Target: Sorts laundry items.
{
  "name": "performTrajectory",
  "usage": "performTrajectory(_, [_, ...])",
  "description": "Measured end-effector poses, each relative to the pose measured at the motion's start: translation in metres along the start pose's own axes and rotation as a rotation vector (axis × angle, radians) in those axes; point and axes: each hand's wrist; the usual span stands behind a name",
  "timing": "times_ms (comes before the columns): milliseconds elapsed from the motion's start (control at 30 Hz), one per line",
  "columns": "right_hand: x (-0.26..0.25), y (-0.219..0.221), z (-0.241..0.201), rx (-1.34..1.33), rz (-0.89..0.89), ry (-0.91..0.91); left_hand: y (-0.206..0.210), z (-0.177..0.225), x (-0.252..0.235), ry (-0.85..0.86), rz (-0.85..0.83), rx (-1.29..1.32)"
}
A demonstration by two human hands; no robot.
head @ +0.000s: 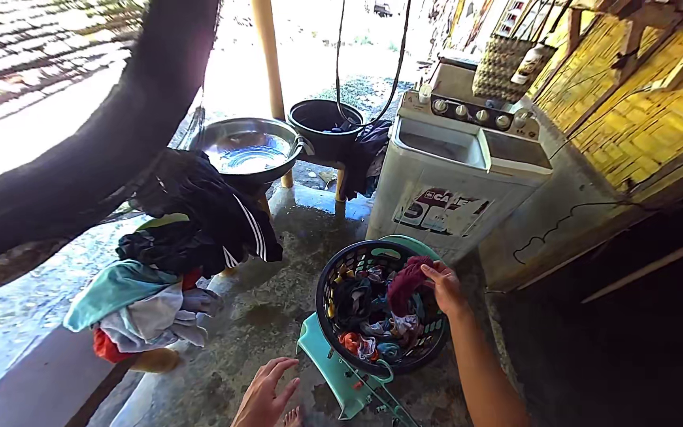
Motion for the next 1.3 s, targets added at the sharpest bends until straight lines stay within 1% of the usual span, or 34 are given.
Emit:
performTrajectory(33, [0.005, 0.000, -0.017, 0.025, 0.011, -0.065, 0.000, 0.007, -0.011, 0.035, 0.010, 0.018])
performTrajectory(100, [0.018, 0.001, -0.040, 0.003, -0.035, -0.150, -0.001, 0.029, -0.035, 0.103, 0.016, 0.073])
performTrajectory(167, [0.034, 0.005, -0.056, -0.102, -0.142, -0.153, 0.003, 0.061, -0.058, 0.193, 0.043, 0.179])
performTrajectory(233, [0.056, 0.014, -0.069, -0.142, -0.265, -0.130, 0.012, 0.098, -0.075, 0.276, 0.058, 0.307])
performTrajectory(300, [0.079, 0.023, -0.079, -0.151, -0.451, -0.117, 0.023, 0.133, -0.086, 0.356, 0.038, 0.383])
performTrajectory(367, [0.097, 0.027, -0.086, -0.149, -0.650, -0.101, 0.033, 0.153, -0.091, 0.457, -0.001, 0.350])
performTrajectory(400, [0.103, 0.027, -0.089, -0.144, -0.706, -0.098, 0.038, 0.157, -0.091, 0.509, -0.019, 0.293])
performTrajectory(433, [0.107, 0.025, -0.093, -0.144, -0.709, -0.096, 0.042, 0.157, -0.092, 0.565, -0.051, 0.218])
performTrajectory(500, [0.112, 0.018, -0.099, -0.159, -0.588, -0.084, 0.042, 0.145, -0.092, 0.624, -0.189, 0.058])
performTrajectory(567, [0.109, 0.012, -0.098, -0.218, -0.420, -0.038, 0.032, 0.130, -0.089, 0.604, -0.367, -0.039])
performTrajectory(633, [0.099, 0.011, -0.087, -0.216, -0.323, -0.029, 0.018, 0.123, -0.086, 0.583, -0.443, 0.019])
performTrajectory(667, [0.091, 0.013, -0.076, -0.129, -0.287, -0.061, 0.009, 0.124, -0.084, 0.560, -0.450, 0.122])
performTrajectory(700, [0.084, 0.016, -0.063, 0.038, -0.246, -0.115, -0.001, 0.126, -0.082, 0.512, -0.442, 0.265])
performTrajectory(767, [0.080, 0.020, -0.041, 0.415, -0.207, -0.202, -0.016, 0.133, -0.079, 0.343, -0.395, 0.577])
performTrajectory(800, [0.085, 0.023, -0.036, 0.478, -0.223, -0.204, -0.024, 0.137, -0.080, 0.261, -0.370, 0.697])
performTrajectory(833, [0.093, 0.025, -0.034, 0.457, -0.262, -0.186, -0.032, 0.140, -0.081, 0.192, -0.356, 0.789])
performTrajectory(867, [0.104, 0.026, -0.032, 0.380, -0.321, -0.151, -0.038, 0.138, -0.082, 0.138, -0.353, 0.865])
performTrajectory(933, [0.128, 0.025, -0.028, 0.202, -0.500, -0.090, -0.046, 0.132, -0.079, 0.075, -0.366, 0.964])
performTrajectory(1033, [0.157, 0.028, -0.009, 0.055, -0.840, -0.068, -0.056, 0.124, -0.068, 0.070, -0.389, 1.022])
performTrajectory(1100, [0.170, 0.040, 0.008, 0.031, -0.988, -0.040, -0.059, 0.119, -0.060, 0.076, -0.384, 1.026])
performTrajectory(1133, [0.177, 0.049, 0.014, 0.031, -1.013, -0.010, -0.060, 0.117, -0.056, 0.064, -0.381, 1.028])
performTrajectory(1200, [0.189, 0.065, 0.019, -0.010, -0.998, 0.061, -0.061, 0.113, -0.050, 0.021, -0.373, 1.037])
performTrajectory(1267, [0.198, 0.081, 0.025, -0.204, -0.891, 0.120, -0.059, 0.106, -0.046, -0.022, -0.357, 1.047])
performTrajectory(1300, [0.203, 0.089, 0.027, -0.325, -0.799, 0.166, -0.057, 0.102, -0.044, -0.041, -0.339, 1.051])
Point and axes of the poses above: each hand's wrist, its own x-axis away from the middle knuckle, its own y-axis out of the palm, z = x × y, and after that the axes turned 10 degrees about z, right-handed
